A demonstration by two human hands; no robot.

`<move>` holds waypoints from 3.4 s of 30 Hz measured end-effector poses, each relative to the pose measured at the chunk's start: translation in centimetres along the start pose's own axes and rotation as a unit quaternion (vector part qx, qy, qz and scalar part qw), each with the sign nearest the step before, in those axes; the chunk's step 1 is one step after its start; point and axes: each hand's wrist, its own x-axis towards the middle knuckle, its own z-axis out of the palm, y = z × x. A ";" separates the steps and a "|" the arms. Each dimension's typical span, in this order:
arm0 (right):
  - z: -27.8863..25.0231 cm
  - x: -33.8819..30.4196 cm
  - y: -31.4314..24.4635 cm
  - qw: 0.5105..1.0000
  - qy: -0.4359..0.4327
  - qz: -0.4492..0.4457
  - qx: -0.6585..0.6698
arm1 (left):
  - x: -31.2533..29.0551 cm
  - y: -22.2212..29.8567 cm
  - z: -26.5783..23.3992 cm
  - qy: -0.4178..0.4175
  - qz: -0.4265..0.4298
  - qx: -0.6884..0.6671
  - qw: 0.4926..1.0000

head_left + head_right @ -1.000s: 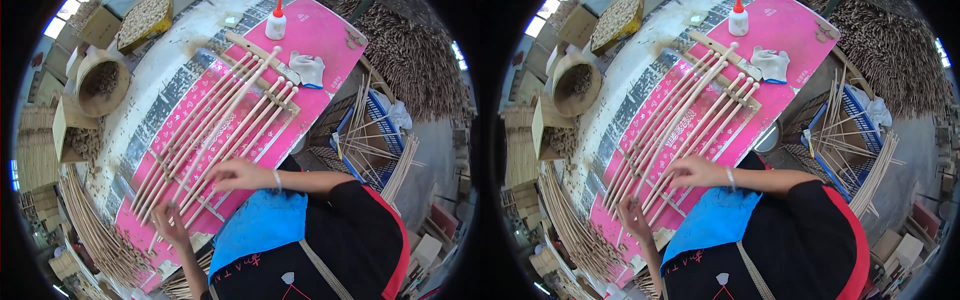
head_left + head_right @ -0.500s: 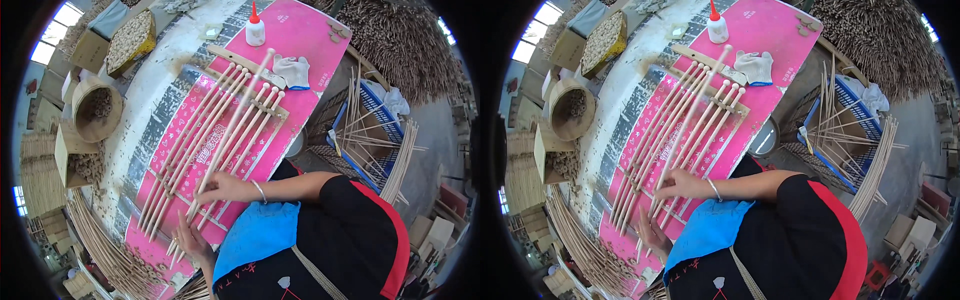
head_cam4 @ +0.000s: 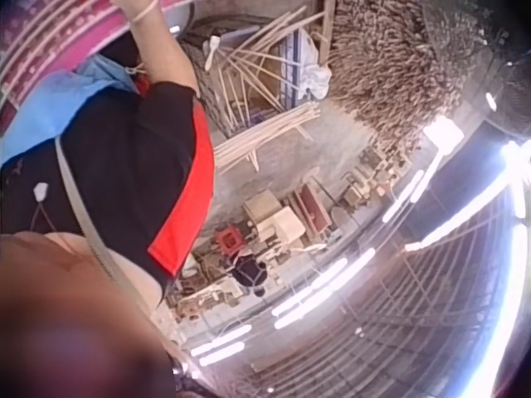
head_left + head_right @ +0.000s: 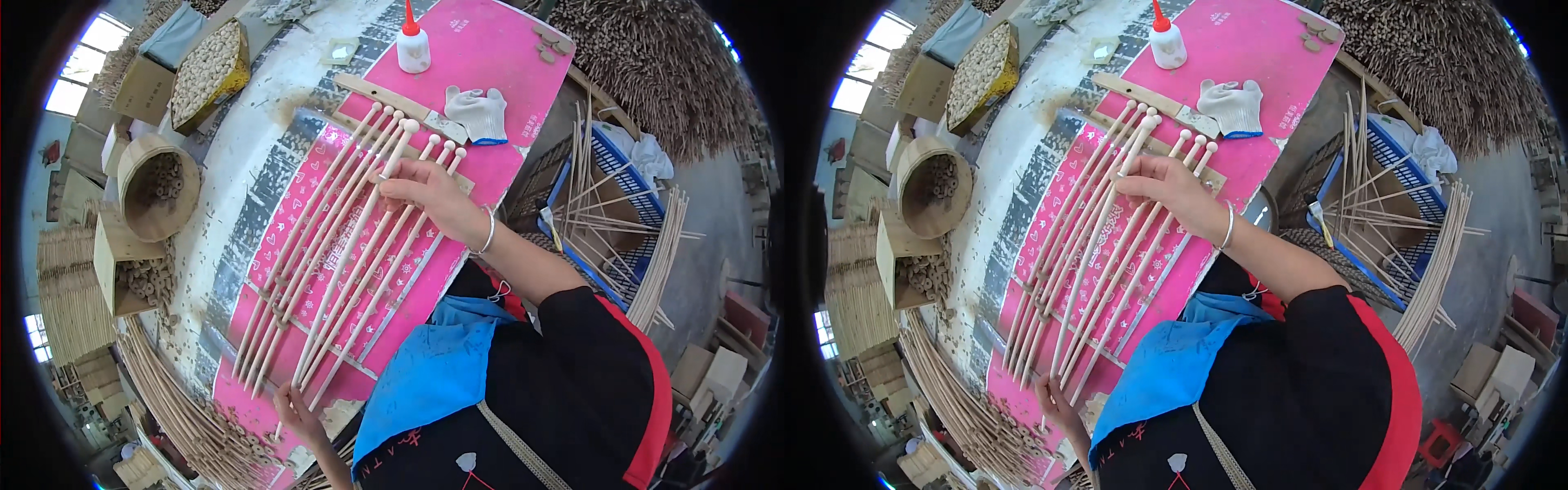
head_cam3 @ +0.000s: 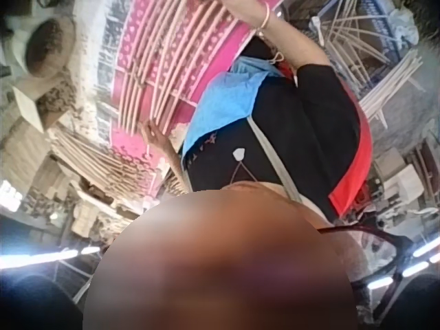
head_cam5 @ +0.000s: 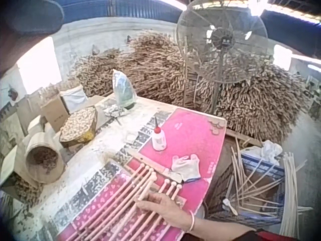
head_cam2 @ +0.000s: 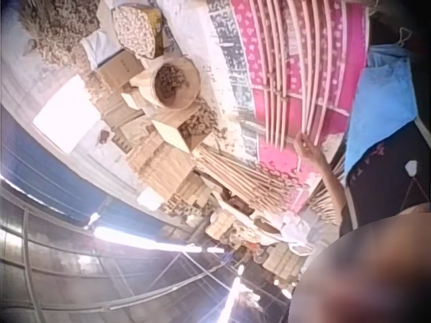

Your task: Assembling wooden rods and small wooden rings into a frame-like structure using glue and a wiping cloth.

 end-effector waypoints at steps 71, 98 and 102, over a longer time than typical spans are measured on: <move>-8.1 6.0 -3.0 0.698 -0.058 -0.180 -0.690 | 6.8 0.5 5.4 -0.068 0.087 0.118 0.987; 1.9 1.0 2.2 0.891 -0.130 -0.173 -0.400 | 8.1 -0.9 2.8 -0.017 0.144 0.220 0.965; 6.4 -1.5 5.8 0.913 -0.270 0.001 -0.306 | 8.1 2.3 2.4 -0.001 0.178 0.135 0.975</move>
